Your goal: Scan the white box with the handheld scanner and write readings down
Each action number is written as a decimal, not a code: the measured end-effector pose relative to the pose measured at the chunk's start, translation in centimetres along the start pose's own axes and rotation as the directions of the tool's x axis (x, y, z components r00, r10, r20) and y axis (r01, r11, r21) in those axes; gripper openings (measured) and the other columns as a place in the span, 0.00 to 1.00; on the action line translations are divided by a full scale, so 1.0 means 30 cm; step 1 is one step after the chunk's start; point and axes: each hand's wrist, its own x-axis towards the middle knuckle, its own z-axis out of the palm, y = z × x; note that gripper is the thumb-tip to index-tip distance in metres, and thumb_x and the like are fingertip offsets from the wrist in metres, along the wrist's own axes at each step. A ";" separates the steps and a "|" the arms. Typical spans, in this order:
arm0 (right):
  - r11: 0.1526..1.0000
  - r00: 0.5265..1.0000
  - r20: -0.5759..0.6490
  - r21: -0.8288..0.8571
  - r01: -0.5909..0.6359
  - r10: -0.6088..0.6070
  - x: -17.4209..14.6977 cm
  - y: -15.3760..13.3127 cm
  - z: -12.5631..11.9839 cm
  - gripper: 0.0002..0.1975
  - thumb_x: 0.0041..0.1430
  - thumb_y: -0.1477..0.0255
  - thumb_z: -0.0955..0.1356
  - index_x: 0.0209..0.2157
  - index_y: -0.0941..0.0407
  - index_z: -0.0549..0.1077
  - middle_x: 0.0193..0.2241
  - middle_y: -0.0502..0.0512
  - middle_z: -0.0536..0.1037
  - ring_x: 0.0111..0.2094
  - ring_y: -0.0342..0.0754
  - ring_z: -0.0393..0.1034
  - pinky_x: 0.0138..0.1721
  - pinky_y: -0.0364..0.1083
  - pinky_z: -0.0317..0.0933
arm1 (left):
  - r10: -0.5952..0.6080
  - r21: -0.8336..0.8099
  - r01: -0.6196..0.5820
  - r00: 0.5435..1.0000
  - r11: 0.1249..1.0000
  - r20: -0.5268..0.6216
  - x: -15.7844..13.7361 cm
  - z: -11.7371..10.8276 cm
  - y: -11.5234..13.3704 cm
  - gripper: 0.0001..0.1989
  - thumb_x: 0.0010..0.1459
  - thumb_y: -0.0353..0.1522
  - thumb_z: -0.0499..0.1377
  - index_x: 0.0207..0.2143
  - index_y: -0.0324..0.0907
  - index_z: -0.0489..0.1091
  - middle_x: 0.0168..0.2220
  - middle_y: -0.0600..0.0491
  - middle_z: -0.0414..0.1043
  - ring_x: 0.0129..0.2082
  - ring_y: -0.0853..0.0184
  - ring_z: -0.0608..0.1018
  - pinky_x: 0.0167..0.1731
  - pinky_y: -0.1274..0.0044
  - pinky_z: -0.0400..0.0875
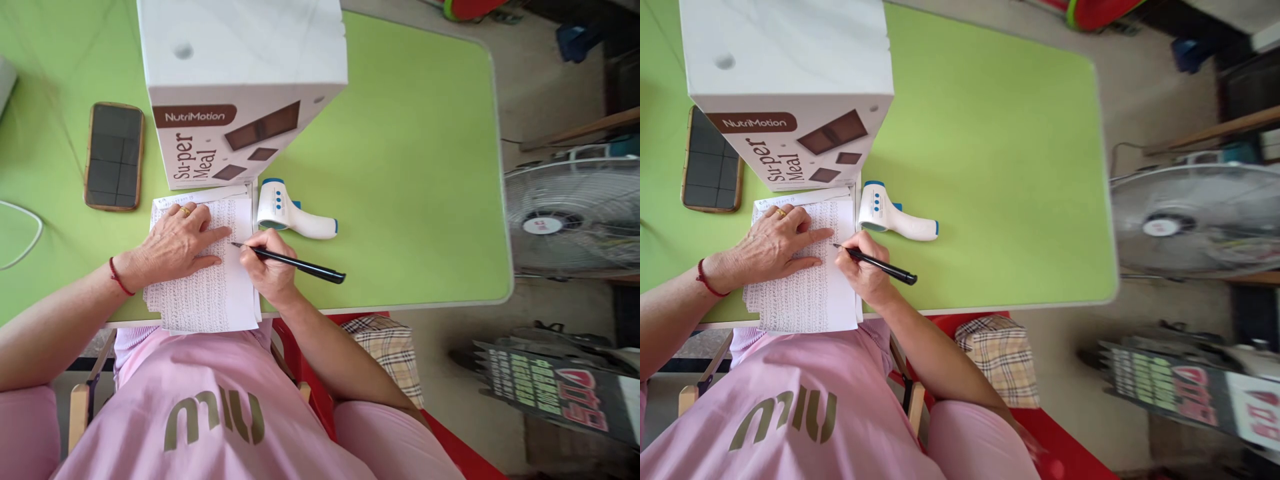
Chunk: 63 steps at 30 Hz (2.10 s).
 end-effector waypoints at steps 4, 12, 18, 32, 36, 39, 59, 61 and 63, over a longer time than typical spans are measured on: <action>1.000 1.000 -0.015 0.008 -0.019 0.019 -0.005 0.002 0.002 0.07 0.59 0.75 0.65 0.29 0.51 0.64 0.20 0.42 0.68 0.20 0.40 0.62 0.24 0.43 0.59 | 0.005 -0.005 -0.006 1.000 1.000 -0.005 -0.002 0.001 -0.002 0.24 0.66 0.48 0.60 0.58 0.45 0.73 0.38 0.46 0.66 0.36 0.58 0.67 0.37 0.70 0.61; 0.998 0.999 -0.007 -0.045 -0.037 0.037 -0.008 0.004 0.002 0.07 0.60 0.72 0.65 0.29 0.51 0.63 0.20 0.43 0.68 0.20 0.41 0.62 0.24 0.44 0.60 | 0.006 -0.007 -0.006 1.000 1.000 -0.016 -0.002 0.006 -0.003 0.23 0.66 0.48 0.60 0.57 0.45 0.73 0.38 0.46 0.67 0.36 0.58 0.67 0.36 0.70 0.60; 0.999 1.000 -0.011 -0.028 -0.015 0.015 -0.005 0.003 0.001 0.08 0.58 0.75 0.66 0.28 0.51 0.63 0.19 0.42 0.67 0.20 0.40 0.60 0.23 0.44 0.59 | 0.004 -0.020 -0.004 1.000 1.000 -0.001 -0.001 0.000 -0.002 0.23 0.67 0.48 0.59 0.58 0.45 0.73 0.39 0.45 0.67 0.37 0.58 0.67 0.37 0.69 0.60; 0.997 0.994 -0.075 -0.019 -0.079 0.078 -0.011 0.001 -0.003 0.07 0.59 0.72 0.65 0.28 0.51 0.63 0.20 0.43 0.67 0.21 0.41 0.61 0.25 0.45 0.60 | 0.005 -0.024 -0.004 0.999 1.000 0.036 0.001 -0.008 -0.004 0.24 0.67 0.48 0.58 0.59 0.44 0.72 0.39 0.45 0.66 0.36 0.57 0.66 0.37 0.68 0.62; 0.998 0.996 -0.068 -0.012 -0.062 0.061 -0.009 0.000 -0.001 0.08 0.59 0.75 0.65 0.28 0.51 0.63 0.19 0.43 0.67 0.20 0.41 0.60 0.24 0.44 0.59 | 0.001 -0.020 -0.001 1.000 1.000 0.030 0.000 -0.005 -0.004 0.24 0.67 0.47 0.59 0.58 0.45 0.72 0.39 0.46 0.66 0.36 0.58 0.67 0.37 0.68 0.62; 0.998 0.997 -0.057 -0.019 -0.057 0.056 -0.008 -0.001 -0.001 0.08 0.58 0.75 0.66 0.28 0.51 0.62 0.20 0.43 0.68 0.21 0.41 0.61 0.24 0.44 0.59 | 0.004 -0.020 -0.004 1.000 1.000 0.026 -0.001 -0.006 -0.003 0.23 0.67 0.47 0.59 0.58 0.45 0.72 0.39 0.46 0.66 0.36 0.58 0.66 0.37 0.68 0.62; 0.997 0.997 -0.030 -0.039 -0.067 0.066 -0.006 0.000 -0.006 0.08 0.58 0.74 0.65 0.27 0.51 0.62 0.19 0.43 0.67 0.20 0.41 0.60 0.23 0.44 0.59 | 0.005 -0.017 -0.005 1.000 1.000 0.015 -0.003 -0.001 -0.002 0.24 0.67 0.48 0.58 0.59 0.45 0.72 0.38 0.46 0.66 0.36 0.58 0.67 0.37 0.69 0.61; 0.996 0.997 -0.019 -0.025 -0.081 0.081 -0.007 0.001 -0.007 0.08 0.57 0.74 0.65 0.27 0.51 0.61 0.19 0.43 0.67 0.20 0.41 0.60 0.24 0.44 0.59 | 0.006 -0.015 -0.006 1.000 1.000 0.016 -0.003 0.001 -0.003 0.24 0.68 0.48 0.58 0.58 0.45 0.72 0.38 0.46 0.66 0.36 0.58 0.67 0.37 0.69 0.61; 0.995 0.995 -0.013 -0.009 -0.095 0.095 -0.008 0.002 -0.007 0.08 0.57 0.74 0.65 0.27 0.51 0.61 0.19 0.43 0.66 0.20 0.42 0.60 0.24 0.44 0.59 | 0.004 -0.011 -0.004 1.000 1.000 0.016 -0.003 0.003 -0.003 0.24 0.68 0.48 0.57 0.58 0.45 0.72 0.38 0.46 0.66 0.36 0.58 0.67 0.37 0.69 0.62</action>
